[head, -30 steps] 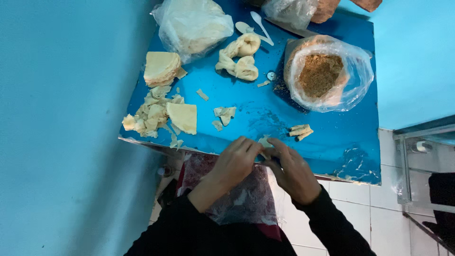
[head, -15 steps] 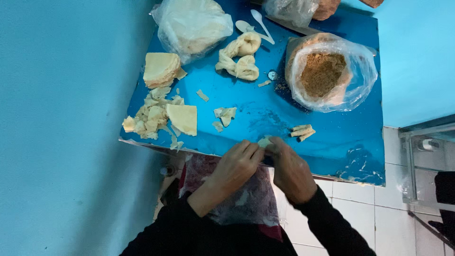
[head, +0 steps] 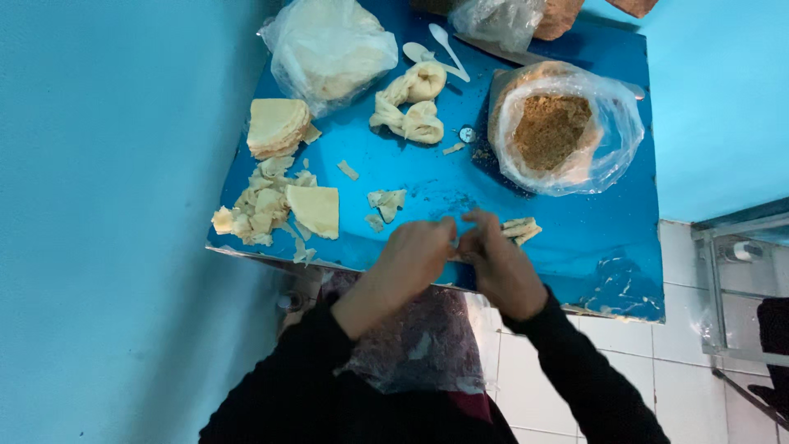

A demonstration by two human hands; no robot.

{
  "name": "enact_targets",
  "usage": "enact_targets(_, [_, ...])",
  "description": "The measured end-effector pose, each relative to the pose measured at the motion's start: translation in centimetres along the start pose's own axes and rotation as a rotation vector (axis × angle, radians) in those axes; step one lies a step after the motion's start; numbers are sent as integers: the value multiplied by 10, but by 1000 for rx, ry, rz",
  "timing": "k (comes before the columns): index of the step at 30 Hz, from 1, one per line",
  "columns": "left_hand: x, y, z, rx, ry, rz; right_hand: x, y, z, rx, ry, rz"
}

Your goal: The person picks up small pieces of dough from a blue work table, folds and rolls them by hand into filled shapes, and occasionally dips a piece into a bowl of brown powder before setting the shaped piece back on the table among other finished dough pieces.

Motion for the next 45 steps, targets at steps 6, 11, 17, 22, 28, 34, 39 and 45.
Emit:
enact_targets(6, [-42, 2, -31, 314, 264, -308, -18, 13, 10, -381, -147, -181])
enact_targets(11, [-42, 3, -38, 422, 264, -271, -18, 10, 5, -182, -109, -68])
enact_targets(17, [-62, 3, -48, 394, 287, -225, -37, 10, 6, -204, -106, -170])
enact_targets(22, [-75, 2, -56, 583, 251, -297, -46, 19, 21, -495, -206, -188])
enact_targets(28, [-56, 3, -53, 651, 128, -214, -44, 34, 40, -774, -171, -179])
enact_targets(34, [-59, -43, -3, 299, -127, -365, -32, 7, 24, -735, -72, -64])
enact_targets(39, [-99, -97, 61, 725, -334, -563, -32, 14, 21, -594, -166, -230])
enact_targets(45, [-106, -116, 86, 761, -322, -677, -33, 7, -4, -639, -138, -353])
Point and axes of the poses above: each hand's wrist, its own x-axis towards the middle knuckle, its own y-axis out of the palm, z = x × y, the point moved 7 cm from there along x, towards the middle knuckle, and after that the axes turned 8 degrees about z, right-handed, at the moved point
